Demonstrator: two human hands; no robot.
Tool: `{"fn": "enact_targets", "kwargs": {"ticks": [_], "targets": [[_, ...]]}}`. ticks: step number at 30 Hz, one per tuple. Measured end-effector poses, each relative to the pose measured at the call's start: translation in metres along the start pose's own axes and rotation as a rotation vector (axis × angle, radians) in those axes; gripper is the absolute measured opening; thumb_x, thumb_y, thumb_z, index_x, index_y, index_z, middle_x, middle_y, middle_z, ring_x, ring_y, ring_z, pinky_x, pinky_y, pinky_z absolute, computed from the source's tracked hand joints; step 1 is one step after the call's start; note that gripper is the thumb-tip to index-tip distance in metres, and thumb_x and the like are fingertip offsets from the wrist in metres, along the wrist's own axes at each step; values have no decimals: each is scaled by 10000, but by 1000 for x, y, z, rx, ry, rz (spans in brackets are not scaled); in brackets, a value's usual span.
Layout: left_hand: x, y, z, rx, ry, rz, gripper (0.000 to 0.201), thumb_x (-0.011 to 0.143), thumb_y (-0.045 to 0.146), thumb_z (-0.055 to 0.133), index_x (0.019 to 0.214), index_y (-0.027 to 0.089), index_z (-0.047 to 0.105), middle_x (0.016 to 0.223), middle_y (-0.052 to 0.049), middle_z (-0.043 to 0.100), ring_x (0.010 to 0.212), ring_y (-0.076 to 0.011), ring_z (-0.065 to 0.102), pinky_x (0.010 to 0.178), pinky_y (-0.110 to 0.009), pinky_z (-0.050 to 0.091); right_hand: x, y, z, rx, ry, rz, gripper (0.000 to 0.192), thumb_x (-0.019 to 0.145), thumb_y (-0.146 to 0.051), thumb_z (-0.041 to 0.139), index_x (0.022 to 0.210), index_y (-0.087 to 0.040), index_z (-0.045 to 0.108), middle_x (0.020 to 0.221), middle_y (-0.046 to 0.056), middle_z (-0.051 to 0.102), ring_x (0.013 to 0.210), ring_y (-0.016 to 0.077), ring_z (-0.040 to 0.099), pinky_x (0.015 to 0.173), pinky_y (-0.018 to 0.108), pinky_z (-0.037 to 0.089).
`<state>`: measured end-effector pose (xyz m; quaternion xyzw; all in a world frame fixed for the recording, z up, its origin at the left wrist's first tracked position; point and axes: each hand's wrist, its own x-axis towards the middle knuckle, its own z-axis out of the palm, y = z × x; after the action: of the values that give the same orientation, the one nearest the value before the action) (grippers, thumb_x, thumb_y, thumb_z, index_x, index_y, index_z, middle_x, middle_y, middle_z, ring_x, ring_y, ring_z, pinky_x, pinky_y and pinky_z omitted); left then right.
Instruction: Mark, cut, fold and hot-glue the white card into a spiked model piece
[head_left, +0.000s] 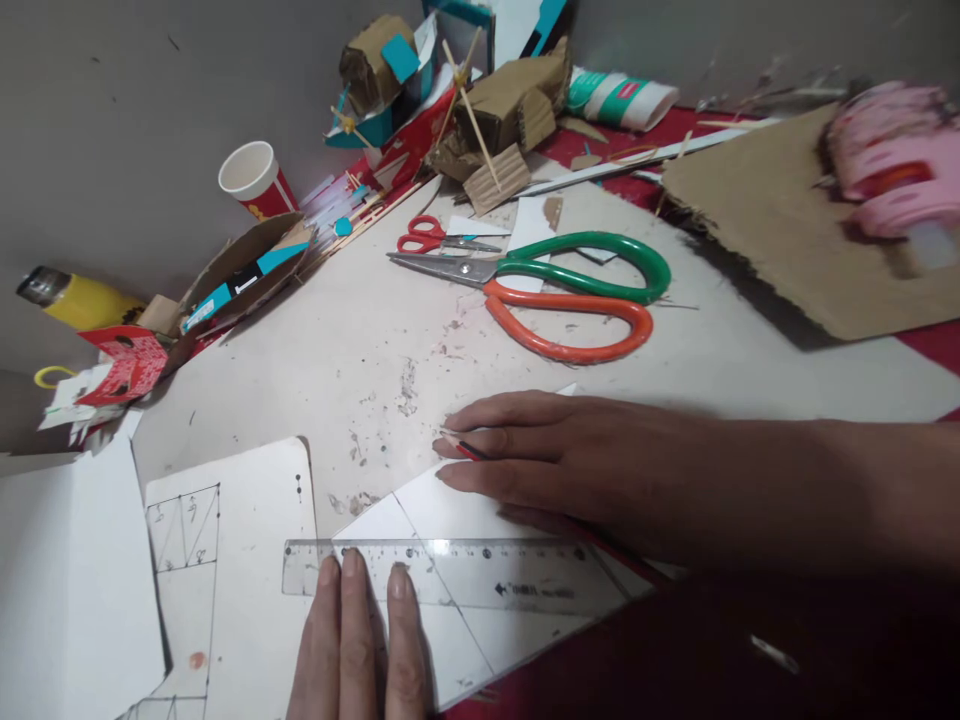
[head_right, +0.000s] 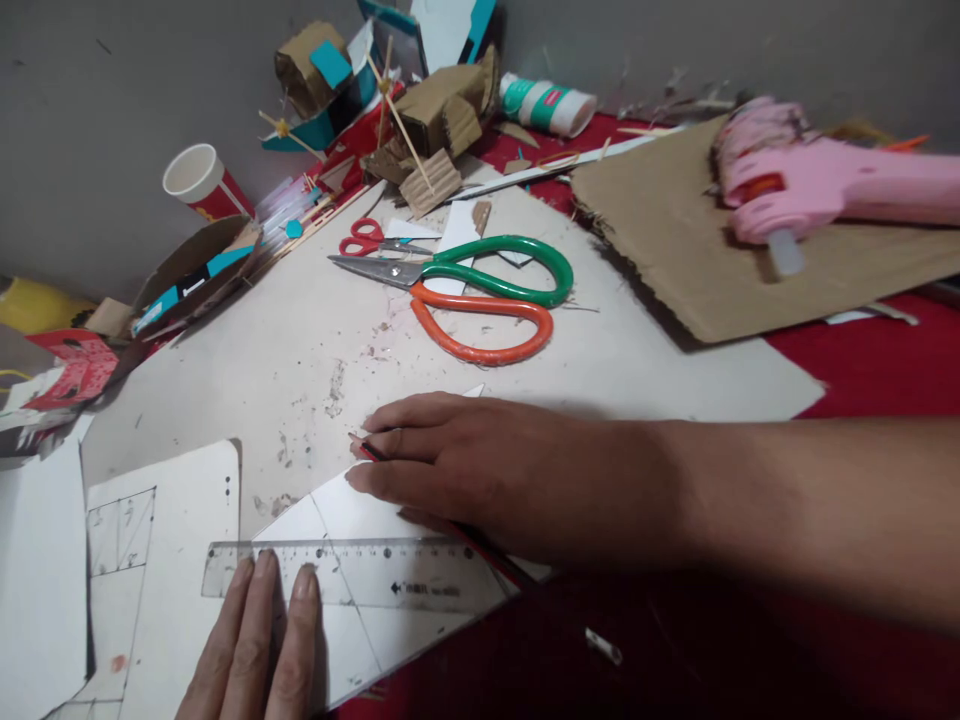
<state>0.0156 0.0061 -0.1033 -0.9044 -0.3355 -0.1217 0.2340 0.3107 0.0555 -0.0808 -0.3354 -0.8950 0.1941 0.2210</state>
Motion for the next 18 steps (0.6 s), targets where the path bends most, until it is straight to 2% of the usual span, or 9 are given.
{"fn": "enact_targets", "kwargs": {"ticks": [10, 18], "targets": [[0, 1, 0, 52, -5, 12, 564, 881, 34, 464, 1442, 60, 409, 1352, -261, 555, 1247, -382, 535, 1006, -461, 453, 3, -2, -5, 42, 4, -12, 384, 990, -125, 416, 1356, -102, 531, 1367, 150, 577, 1347, 232, 440, 1098, 401, 403], [2, 1, -2, 34, -13, 12, 551, 888, 36, 445, 1438, 48, 415, 1297, -272, 587, 1241, -393, 537, 1012, -462, 440, 0, 0, -2, 33, -12, -12, 388, 994, -127, 415, 1370, -116, 511, 1391, 129, 560, 1374, 218, 401, 1117, 383, 372]]}}
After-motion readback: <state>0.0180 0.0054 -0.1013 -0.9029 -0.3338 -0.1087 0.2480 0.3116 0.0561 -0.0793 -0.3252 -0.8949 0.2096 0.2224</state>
